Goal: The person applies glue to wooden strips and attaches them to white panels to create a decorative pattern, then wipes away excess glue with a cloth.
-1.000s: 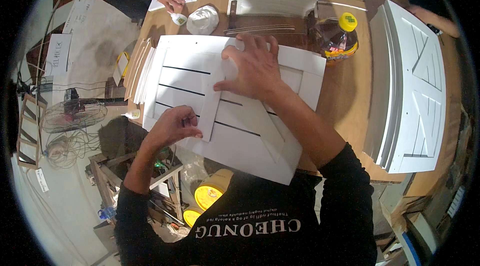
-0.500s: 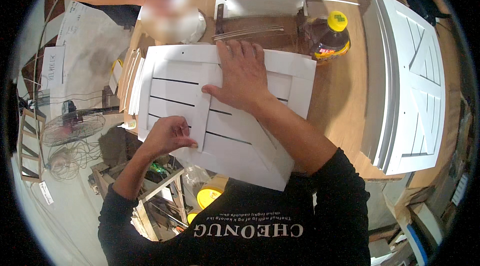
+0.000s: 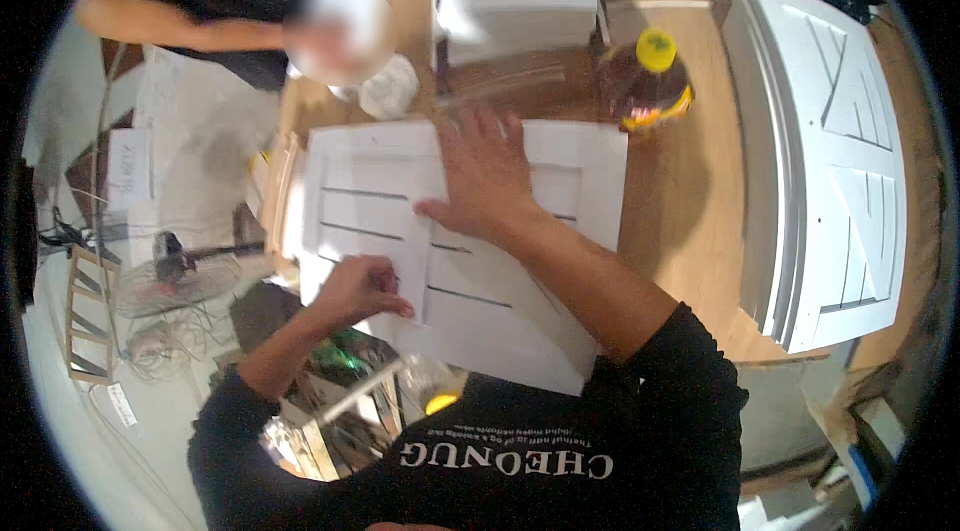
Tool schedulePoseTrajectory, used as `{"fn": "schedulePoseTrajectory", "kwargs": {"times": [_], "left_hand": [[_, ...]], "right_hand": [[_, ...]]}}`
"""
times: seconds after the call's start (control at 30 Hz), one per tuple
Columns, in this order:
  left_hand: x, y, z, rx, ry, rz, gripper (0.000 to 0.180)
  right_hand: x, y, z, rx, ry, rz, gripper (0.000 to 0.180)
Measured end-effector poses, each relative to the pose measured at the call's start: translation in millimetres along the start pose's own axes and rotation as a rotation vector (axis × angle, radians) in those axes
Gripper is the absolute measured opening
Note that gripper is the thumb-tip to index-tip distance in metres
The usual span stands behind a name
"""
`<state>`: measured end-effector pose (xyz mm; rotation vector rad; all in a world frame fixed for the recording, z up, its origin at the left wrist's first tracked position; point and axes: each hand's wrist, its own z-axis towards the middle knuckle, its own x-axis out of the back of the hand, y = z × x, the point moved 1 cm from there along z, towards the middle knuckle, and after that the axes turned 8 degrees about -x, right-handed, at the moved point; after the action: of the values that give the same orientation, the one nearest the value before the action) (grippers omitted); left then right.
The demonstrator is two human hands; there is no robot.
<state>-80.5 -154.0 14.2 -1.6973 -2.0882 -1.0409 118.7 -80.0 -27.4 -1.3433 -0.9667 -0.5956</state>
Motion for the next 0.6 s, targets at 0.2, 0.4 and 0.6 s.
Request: {"fn": "schedulePoseTrajectory", "kwargs": {"times": [0.2, 0.4, 0.6], "left_hand": [[-7, -6, -8, -0.163, 0.028, 0.232, 0.054], [-4, -9, 15, -0.314, -0.024, 0.42, 0.055], [-29, -43, -12, -0.386, 0.135, 0.281, 0.053]], "right_hand": [[6, -1, -16, 0.083, 0.016, 0.118, 0.099], [9, 9, -13, 0.021, -0.089, -0.09, 0.098], [158, -80, -95, 0.119, 0.014, -0.026, 0.072]]}}
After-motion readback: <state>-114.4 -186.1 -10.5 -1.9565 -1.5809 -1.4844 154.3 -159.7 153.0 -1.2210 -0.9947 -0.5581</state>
